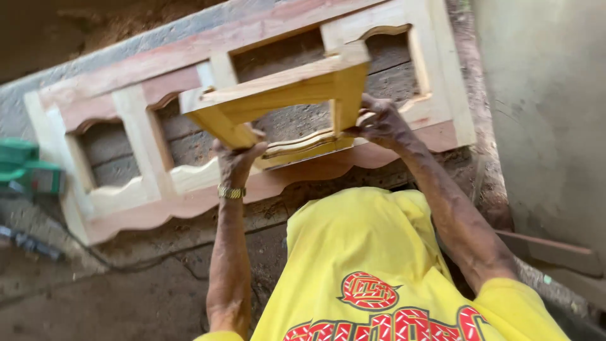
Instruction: Planing wooden components and fitting a frame into a larger furniture structure.
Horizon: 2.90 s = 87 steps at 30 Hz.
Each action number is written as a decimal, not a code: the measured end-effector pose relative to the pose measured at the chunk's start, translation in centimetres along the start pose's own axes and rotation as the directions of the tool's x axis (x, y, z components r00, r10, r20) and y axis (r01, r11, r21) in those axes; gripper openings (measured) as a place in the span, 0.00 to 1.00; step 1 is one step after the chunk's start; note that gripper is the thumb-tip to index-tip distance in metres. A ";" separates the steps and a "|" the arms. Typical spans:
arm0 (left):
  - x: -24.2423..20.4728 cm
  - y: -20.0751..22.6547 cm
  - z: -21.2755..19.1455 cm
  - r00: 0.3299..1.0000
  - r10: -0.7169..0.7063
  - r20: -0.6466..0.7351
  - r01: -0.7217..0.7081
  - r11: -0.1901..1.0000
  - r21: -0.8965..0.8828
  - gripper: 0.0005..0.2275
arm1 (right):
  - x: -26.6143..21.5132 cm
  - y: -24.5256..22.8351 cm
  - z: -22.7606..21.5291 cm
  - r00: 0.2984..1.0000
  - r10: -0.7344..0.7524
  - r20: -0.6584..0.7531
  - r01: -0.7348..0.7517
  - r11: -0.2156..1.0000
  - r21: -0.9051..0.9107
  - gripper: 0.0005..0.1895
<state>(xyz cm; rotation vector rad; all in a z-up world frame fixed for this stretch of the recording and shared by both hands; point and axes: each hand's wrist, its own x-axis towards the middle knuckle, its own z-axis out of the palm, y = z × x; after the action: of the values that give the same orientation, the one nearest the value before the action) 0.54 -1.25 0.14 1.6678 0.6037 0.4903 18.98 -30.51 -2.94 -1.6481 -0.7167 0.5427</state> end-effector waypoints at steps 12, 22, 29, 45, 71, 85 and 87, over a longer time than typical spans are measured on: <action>-1.5 -3.5 -1.3 0.985 -0.007 0.174 0.045 0.976 -0.213 0.12 | -0.7 -1.7 -0.1 0.998 0.039 0.051 -0.035 0.997 -0.072 0.20; -2.4 -1.7 -0.7 0.984 0.016 0.177 0.014 0.986 -0.166 0.13 | -0.2 -3.2 -0.2 0.995 -0.032 0.096 0.042 0.994 -0.103 0.19; -4.4 -2.9 -1.8 0.992 -0.070 0.105 0.077 0.995 -0.062 0.12 | -0.6 -2.4 -0.1 0.991 -0.059 0.122 0.083 0.976 -0.202 0.19; -5.2 -6.1 -2.8 0.998 -0.022 0.052 0.020 0.998 0.056 0.19 | -6.9 10.7 1.3 1.000 -0.008 -0.029 -0.007 0.881 -0.474 0.15; -4.7 -6.4 -3.2 0.988 0.011 0.155 -0.012 1.000 0.002 0.20 | -8.9 11.1 3.1 0.956 -0.143 -0.258 -0.011 0.857 -0.516 0.18; -5.2 -10.3 -2.7 0.999 -0.031 0.024 0.027 0.992 0.123 0.25 | -6.6 4.4 4.9 0.974 -0.046 -0.223 -0.102 0.787 -0.608 0.05; -5.0 -8.8 -2.2 0.999 -0.040 0.008 0.039 0.996 0.082 0.26 | -6.3 3.7 4.7 0.974 -0.080 -0.211 -0.059 0.811 -0.582 0.04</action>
<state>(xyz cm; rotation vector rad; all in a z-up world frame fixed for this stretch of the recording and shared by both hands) -5.78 -1.57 -8.04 1.7319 0.6559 0.4338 11.84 -32.13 -7.64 -2.2388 -0.7663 0.1083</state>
